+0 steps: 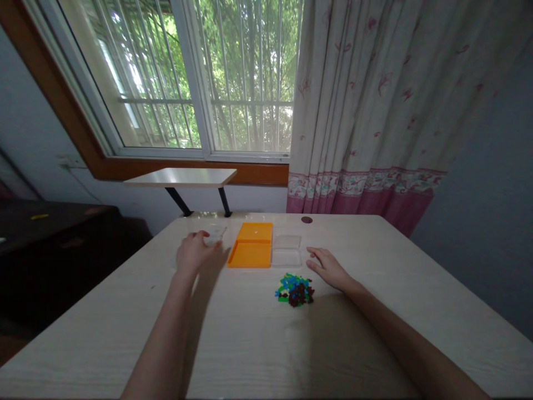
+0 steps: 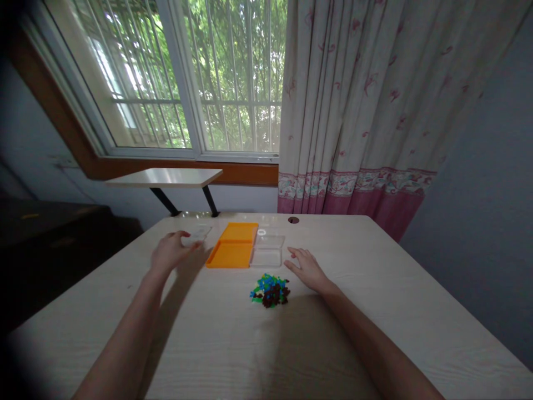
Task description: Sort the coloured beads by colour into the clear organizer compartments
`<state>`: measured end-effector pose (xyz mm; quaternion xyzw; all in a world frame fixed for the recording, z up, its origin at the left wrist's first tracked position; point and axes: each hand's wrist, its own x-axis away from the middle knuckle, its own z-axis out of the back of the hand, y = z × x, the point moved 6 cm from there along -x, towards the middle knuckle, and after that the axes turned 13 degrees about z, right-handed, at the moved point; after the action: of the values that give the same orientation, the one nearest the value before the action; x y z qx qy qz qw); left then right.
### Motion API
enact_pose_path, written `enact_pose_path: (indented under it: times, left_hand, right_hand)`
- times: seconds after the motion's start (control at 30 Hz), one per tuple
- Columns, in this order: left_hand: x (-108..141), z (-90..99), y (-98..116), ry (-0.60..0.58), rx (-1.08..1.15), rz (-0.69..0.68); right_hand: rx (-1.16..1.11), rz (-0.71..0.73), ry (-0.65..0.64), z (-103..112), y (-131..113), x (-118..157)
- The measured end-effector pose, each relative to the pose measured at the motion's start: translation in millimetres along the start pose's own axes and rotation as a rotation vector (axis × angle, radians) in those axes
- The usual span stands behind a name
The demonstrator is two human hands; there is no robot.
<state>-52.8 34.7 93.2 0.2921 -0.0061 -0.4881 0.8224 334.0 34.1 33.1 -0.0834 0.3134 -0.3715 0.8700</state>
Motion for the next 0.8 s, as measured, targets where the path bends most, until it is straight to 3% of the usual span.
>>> enact_pose_path:
  times: [0.1,0.2,0.3,0.4,0.47,0.57,0.63,0.73,0.8]
  left_hand:
    - [-11,3.7,-41,0.008,-0.005,0.212]
    - [-15,-4.5,-64,-0.082,-0.105,0.305]
    - [-17,-13.2,-73,-0.218,-0.161,0.315]
    - [-16,-4.5,-69,-0.204,-0.187,0.305]
    - [-13,9.3,-55,-0.100,-0.175,0.291]
    - [2,21.2,-8,0.013,-0.007,0.148]
    - [21,12.1,35,-0.069,0.185,0.032]
    - [61,-17.4,99,-0.321,0.474,-0.131]
    - [87,-35.2,129,-0.426,0.618,-0.174]
  right_hand:
    - [-0.026,0.014,0.051,3,2,2]
    - [-0.035,0.015,0.088,3,4,3]
    - [-0.036,0.020,0.105,4,5,3]
    - [-0.034,0.030,0.135,10,2,2]
    - [-0.021,0.040,0.178,18,-3,0]
    - [0.006,0.078,0.267,30,-19,-2]
    - [0.010,0.131,0.303,32,-33,-3]
    - [-0.007,0.210,0.321,26,-54,-3]
    - [-0.024,0.236,0.332,19,-63,-2]
